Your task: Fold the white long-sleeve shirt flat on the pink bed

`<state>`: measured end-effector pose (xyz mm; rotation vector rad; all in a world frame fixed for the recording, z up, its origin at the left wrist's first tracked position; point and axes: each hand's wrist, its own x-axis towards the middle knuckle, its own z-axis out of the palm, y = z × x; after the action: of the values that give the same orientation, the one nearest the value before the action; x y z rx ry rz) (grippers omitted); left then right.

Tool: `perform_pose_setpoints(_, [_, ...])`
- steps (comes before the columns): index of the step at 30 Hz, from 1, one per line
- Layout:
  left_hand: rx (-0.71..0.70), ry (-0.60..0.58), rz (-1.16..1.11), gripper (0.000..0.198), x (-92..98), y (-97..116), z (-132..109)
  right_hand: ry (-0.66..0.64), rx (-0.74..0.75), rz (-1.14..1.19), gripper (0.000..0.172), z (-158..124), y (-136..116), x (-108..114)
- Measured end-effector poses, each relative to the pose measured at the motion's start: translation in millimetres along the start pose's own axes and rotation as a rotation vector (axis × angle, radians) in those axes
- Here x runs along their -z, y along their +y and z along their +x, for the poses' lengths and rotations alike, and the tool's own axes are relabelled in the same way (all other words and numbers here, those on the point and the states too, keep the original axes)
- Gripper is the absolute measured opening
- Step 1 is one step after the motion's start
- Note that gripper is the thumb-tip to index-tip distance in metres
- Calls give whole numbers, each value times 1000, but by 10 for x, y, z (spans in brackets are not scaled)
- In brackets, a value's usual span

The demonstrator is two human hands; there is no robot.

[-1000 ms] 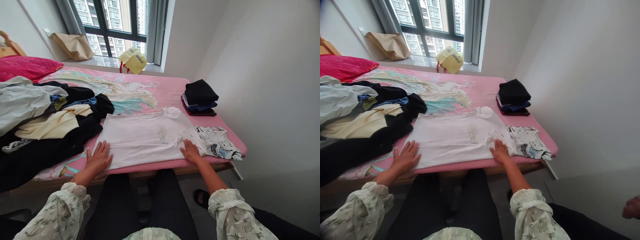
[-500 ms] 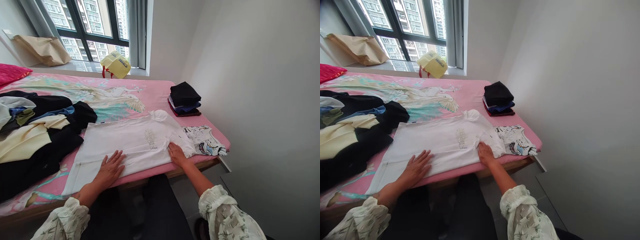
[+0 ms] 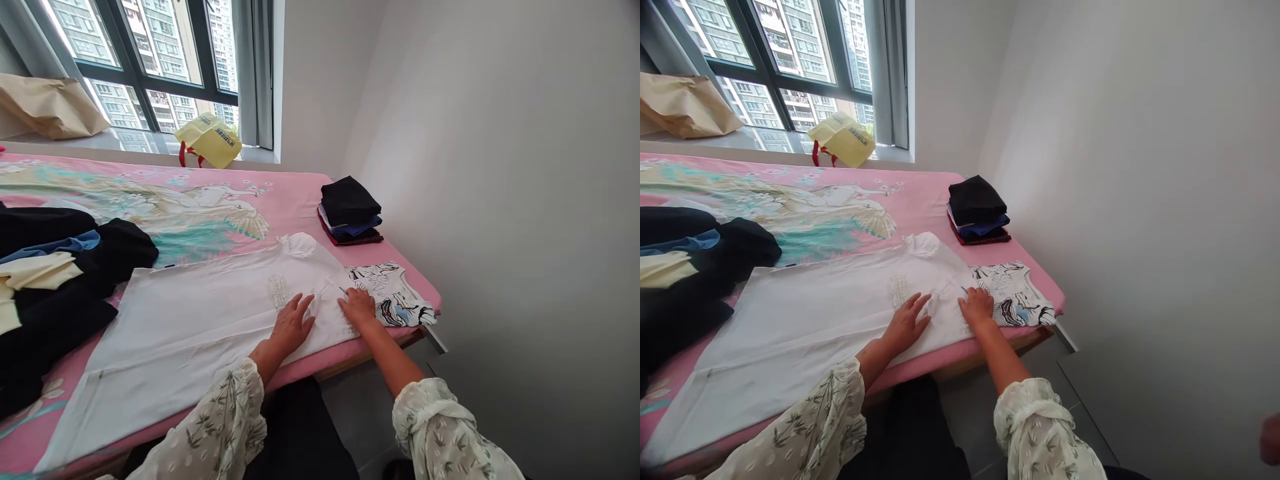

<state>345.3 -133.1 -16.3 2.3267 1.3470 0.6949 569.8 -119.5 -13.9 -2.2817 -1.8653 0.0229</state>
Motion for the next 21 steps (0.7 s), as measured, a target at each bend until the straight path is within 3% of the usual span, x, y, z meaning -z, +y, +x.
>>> perform_pose_setpoints(6, [167,103,50,17,-157,-189,331,13,-39,39,28,77,81,-82])
perform_pose_setpoints(10, [187,182,61,27,-123,-172,287,-24,-37,76,27,125,157,-97])
perform_pose_setpoints(12, [61,153,61,28,-101,-77,192,-60,-17,90,26,146,183,-86])
perform_pose_setpoints(16, [-309,-49,147,34,-138,64,-69,-106,5,104,24,178,242,-65])
perform_pose_setpoints(21, [-259,-144,260,53,-272,-20,-204,-97,19,112,20,168,237,-16])
